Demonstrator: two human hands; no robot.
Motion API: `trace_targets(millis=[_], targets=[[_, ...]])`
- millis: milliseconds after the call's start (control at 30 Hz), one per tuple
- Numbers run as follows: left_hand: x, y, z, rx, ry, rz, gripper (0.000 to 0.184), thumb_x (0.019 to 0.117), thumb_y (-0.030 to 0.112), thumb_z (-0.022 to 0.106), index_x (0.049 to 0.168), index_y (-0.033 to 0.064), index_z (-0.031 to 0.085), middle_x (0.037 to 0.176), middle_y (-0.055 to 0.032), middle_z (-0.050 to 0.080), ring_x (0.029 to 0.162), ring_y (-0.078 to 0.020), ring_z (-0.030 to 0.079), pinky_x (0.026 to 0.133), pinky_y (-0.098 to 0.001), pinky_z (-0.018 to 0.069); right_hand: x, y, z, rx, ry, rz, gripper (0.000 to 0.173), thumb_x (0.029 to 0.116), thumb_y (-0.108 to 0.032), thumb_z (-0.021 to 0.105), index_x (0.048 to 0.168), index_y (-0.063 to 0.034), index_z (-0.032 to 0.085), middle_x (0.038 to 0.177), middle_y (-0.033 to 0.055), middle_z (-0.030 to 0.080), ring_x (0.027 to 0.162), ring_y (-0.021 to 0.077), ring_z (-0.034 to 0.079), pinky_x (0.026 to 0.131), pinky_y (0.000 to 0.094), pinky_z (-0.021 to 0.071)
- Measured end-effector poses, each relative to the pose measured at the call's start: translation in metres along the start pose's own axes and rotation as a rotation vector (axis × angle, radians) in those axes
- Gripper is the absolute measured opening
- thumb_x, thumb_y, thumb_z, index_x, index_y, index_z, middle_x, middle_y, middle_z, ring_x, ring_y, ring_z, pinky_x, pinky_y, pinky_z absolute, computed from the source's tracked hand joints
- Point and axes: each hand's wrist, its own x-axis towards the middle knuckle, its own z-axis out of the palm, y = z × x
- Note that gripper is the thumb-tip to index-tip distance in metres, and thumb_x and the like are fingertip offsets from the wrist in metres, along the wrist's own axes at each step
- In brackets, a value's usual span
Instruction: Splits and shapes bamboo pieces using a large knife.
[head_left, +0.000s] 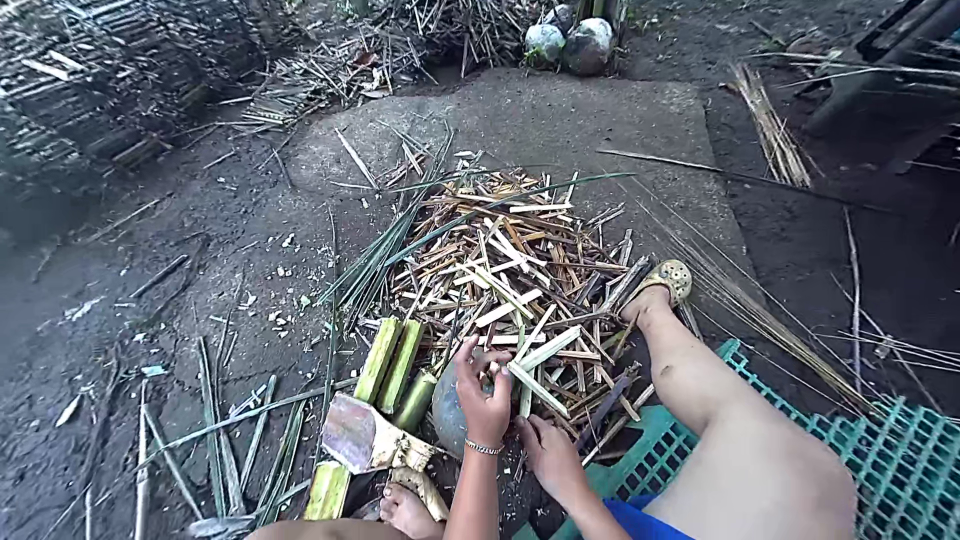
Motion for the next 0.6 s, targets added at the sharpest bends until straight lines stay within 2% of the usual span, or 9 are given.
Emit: trace_targets(millis=[100,133,200,267,333,367,467,533,600], targets=[[-0.003,-0.020,0.001,0.088,-0.162,-0.365,0.072,0.0868,0.003,0.063,0.152,-0.0070,0.033,0.120,-0.0162,0.070,0.110,-0.0199,0.068,0.095,-0.0383,0.0538,0.024,0.014,0.008,-0.030,-0.153,0.158,0.068,0.1086,-0.056,0.030,0.112,-0.0010,0.070,0.103,0.0225,0.070,0.102,0.0389,0.067,0.091,0.0618,0.0495],[-0.005,-0.029,0.001,0.096,-0.178,-0.410,0.071,0.0873,0.001,0.062,0.152,-0.0055,0.034,0.126,-0.0171,0.068,0.115,-0.0213,0.066,0.099,-0.0396,0.0519,0.029,0.013,0.004,-0.046,-0.184,0.179,0.070,0.1082,-0.058,0.029,0.114,-0.0010,0.070,0.108,0.0228,0.070,0.107,0.0389,0.067,0.094,0.0616,0.0488],[-0.007,-0.034,0.002,0.048,-0.092,-0.320,0.058,0.0874,0.000,0.059,0.143,-0.0094,0.045,0.112,-0.0152,0.072,0.102,-0.0151,0.069,0.091,-0.0327,0.0550,0.027,0.003,-0.010,-0.084,-0.193,0.161,0.070,0.1075,-0.059,0.031,0.111,-0.0020,0.071,0.106,0.0214,0.070,0.106,0.0380,0.067,0.093,0.0609,0.0488],[-0.014,-0.030,0.002,-0.015,-0.021,-0.117,0.039,0.0858,-0.001,0.057,0.123,-0.0130,0.060,0.096,-0.0084,0.073,0.087,-0.0061,0.069,0.080,-0.0238,0.0562,0.010,0.001,-0.017,-0.083,-0.135,0.110,0.066,0.1070,-0.058,0.034,0.110,-0.0033,0.070,0.099,0.0196,0.070,0.100,0.0373,0.068,0.090,0.0609,0.0503],[-0.010,-0.025,0.005,-0.004,-0.065,-0.014,0.028,0.0841,0.001,0.058,0.109,-0.0094,0.069,0.093,-0.0072,0.075,0.087,-0.0050,0.070,0.081,-0.0231,0.0578,0.007,0.002,-0.014,-0.065,-0.069,0.095,0.065,0.1068,-0.057,0.034,0.111,-0.0038,0.071,0.097,0.0194,0.071,0.098,0.0375,0.069,0.088,0.0615,0.0509],[-0.010,-0.024,0.005,0.039,-0.135,-0.081,0.027,0.0860,0.002,0.059,0.109,-0.0073,0.070,0.096,-0.0094,0.075,0.090,-0.0081,0.070,0.083,-0.0260,0.0576,0.011,0.006,-0.007,-0.056,-0.080,0.133,0.066,0.1070,-0.058,0.033,0.112,-0.0038,0.071,0.100,0.0199,0.071,0.100,0.0377,0.069,0.089,0.0618,0.0507],[-0.010,-0.039,0.005,0.184,-0.431,-0.508,0.032,0.1009,0.013,0.061,0.129,-0.0007,0.065,0.124,-0.0172,0.069,0.114,-0.0229,0.066,0.103,-0.0420,0.0505,0.036,0.020,0.006,-0.096,-0.187,0.276,0.072,0.1064,-0.062,0.029,0.115,-0.0038,0.071,0.112,0.0216,0.071,0.112,0.0386,0.067,0.095,0.0622,0.0495],[-0.008,-0.049,0.007,0.197,-0.529,-0.516,0.034,0.1031,0.013,0.057,0.135,0.0005,0.063,0.132,-0.0175,0.065,0.123,-0.0242,0.063,0.110,-0.0431,0.0464,0.051,0.016,0.000,-0.140,-0.208,0.273,0.072,0.1059,-0.063,0.029,0.116,-0.0053,0.071,0.116,0.0209,0.070,0.115,0.0378,0.066,0.096,0.0614,0.0491],[-0.019,-0.042,0.009,0.121,-0.480,-0.435,0.035,0.1051,0.011,0.050,0.135,-0.0020,0.060,0.123,-0.0160,0.069,0.113,-0.0196,0.066,0.104,-0.0381,0.0503,0.038,0.000,-0.013,-0.122,-0.237,0.262,0.063,0.1086,-0.053,0.035,0.117,-0.0014,0.070,0.118,0.0239,0.069,0.117,0.0401,0.064,0.098,0.0612,0.0474]])
